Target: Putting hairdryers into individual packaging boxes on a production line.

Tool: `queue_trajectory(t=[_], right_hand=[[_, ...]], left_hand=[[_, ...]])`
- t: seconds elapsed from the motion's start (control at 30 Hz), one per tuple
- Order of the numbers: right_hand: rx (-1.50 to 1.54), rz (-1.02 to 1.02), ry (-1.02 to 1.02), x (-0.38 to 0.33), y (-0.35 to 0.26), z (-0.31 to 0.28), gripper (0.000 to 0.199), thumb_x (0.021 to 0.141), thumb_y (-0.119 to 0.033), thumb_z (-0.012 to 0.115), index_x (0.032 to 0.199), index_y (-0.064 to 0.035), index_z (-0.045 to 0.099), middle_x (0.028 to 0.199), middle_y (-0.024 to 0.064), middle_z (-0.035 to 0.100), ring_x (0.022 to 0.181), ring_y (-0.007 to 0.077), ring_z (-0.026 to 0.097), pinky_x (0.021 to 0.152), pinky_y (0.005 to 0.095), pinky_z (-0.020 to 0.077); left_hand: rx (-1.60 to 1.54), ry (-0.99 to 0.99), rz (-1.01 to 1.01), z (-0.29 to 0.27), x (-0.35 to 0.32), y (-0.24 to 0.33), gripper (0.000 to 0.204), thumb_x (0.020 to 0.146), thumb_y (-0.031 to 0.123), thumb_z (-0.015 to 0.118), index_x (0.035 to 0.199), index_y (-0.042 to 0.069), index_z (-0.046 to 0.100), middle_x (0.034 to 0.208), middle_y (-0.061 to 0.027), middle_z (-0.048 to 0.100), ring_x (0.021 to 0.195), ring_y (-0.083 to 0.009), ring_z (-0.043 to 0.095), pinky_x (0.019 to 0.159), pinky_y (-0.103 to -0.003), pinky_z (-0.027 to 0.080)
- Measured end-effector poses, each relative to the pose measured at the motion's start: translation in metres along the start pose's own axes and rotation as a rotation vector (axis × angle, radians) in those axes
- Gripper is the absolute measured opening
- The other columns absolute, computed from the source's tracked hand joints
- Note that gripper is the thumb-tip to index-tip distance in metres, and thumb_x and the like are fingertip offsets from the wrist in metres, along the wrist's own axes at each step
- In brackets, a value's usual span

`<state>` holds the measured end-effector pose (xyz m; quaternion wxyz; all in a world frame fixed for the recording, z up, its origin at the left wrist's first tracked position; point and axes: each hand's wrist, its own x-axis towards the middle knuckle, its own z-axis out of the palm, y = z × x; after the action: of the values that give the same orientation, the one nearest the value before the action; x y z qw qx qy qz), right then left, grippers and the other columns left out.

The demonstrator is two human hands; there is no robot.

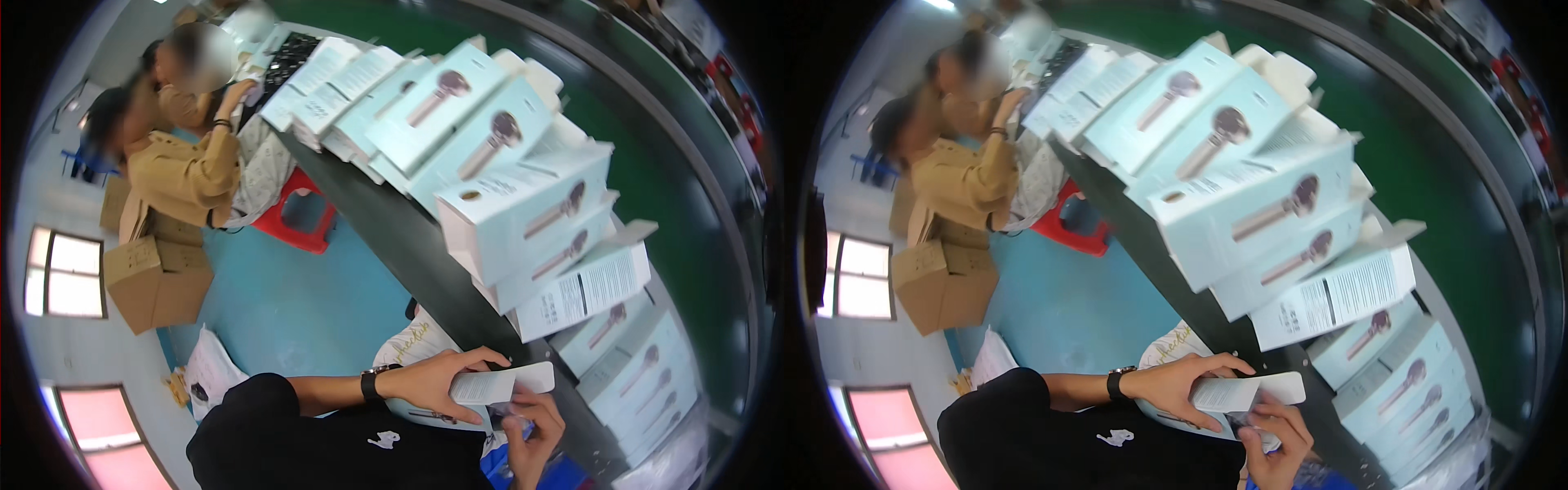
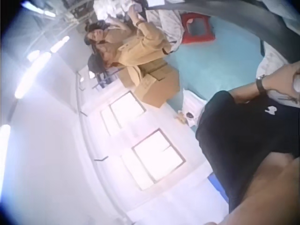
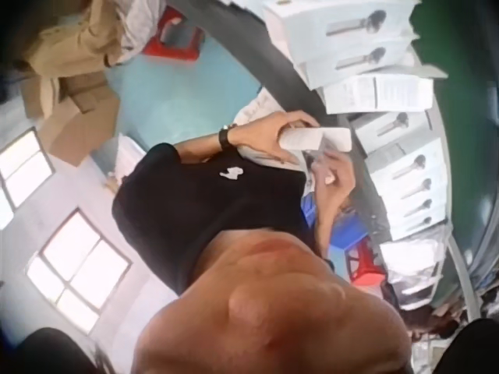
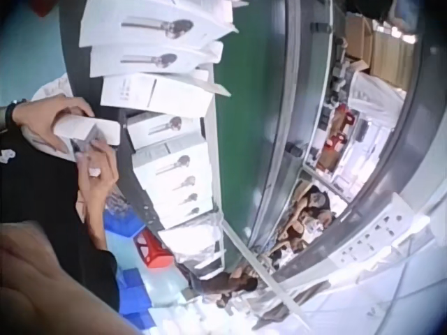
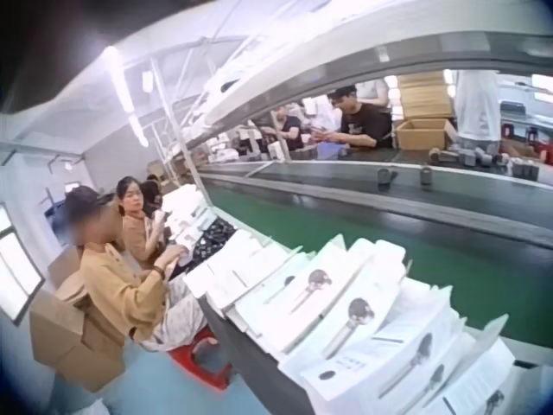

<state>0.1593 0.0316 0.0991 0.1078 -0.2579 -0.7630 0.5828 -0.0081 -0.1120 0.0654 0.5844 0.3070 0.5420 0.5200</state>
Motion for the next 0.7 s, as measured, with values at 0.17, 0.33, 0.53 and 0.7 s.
queue_trajectory(t=[0.17, 0.33, 0.53, 0.7], right_hand=[[-0.316, -0.218, -0.178, -0.004, 0.055, 0.002, 0.011, 0.070, -0.010, 0.069, 0.077, -0.0030, 0.065, 0.095, 0.0156, 0.066, 0.097, 0.0335, 0.061, 0.090, 0.0464, 0.0412], [0.002, -0.630, 0.422, 0.035, 0.094, -0.090, 0.041, 0.070, -0.022, 0.078, 0.104, -0.0027, 0.066, 0.115, 0.0226, 0.059, 0.100, 0.0337, 0.059, 0.085, 0.0411, 0.0474], [-0.064, -0.514, 0.161, -0.032, 0.157, -0.117, 0.036, 0.067, -0.010, 0.078, 0.101, -0.0049, 0.067, 0.104, 0.0098, 0.066, 0.103, 0.0317, 0.059, 0.089, 0.0414, 0.0466], [0.186, -0.263, 0.135, -0.043, 0.177, -0.092, 0.056, 0.071, -0.018, 0.079, 0.118, -0.0038, 0.053, 0.123, 0.0145, 0.055, 0.111, 0.0292, 0.053, 0.093, 0.0402, 0.0423]], left_hand=[[0.286, 0.090, 0.301, 0.013, 0.029, -0.054, 0.076, 0.065, 0.026, 0.086, 0.127, 0.004, 0.049, 0.125, -0.0143, 0.053, 0.113, -0.0259, 0.055, 0.096, -0.037, 0.044], [-0.089, 0.286, 0.582, 0.064, 0.120, -0.037, 0.083, 0.067, 0.001, 0.081, 0.134, -0.001, 0.031, 0.128, -0.0189, 0.044, 0.113, -0.0296, 0.055, 0.089, -0.040, 0.054], [-0.053, 0.269, 0.433, 0.147, 0.126, -0.080, 0.061, 0.074, 0.002, 0.076, 0.127, -0.003, 0.046, 0.120, -0.0142, 0.051, 0.108, -0.0224, 0.058, 0.087, -0.032, 0.051], [0.086, 0.146, 0.114, 0.132, 0.122, -0.085, 0.024, 0.081, 0.008, 0.071, 0.101, 0.002, 0.060, 0.096, -0.0052, 0.062, 0.085, -0.0091, 0.059, 0.069, -0.022, 0.047]])
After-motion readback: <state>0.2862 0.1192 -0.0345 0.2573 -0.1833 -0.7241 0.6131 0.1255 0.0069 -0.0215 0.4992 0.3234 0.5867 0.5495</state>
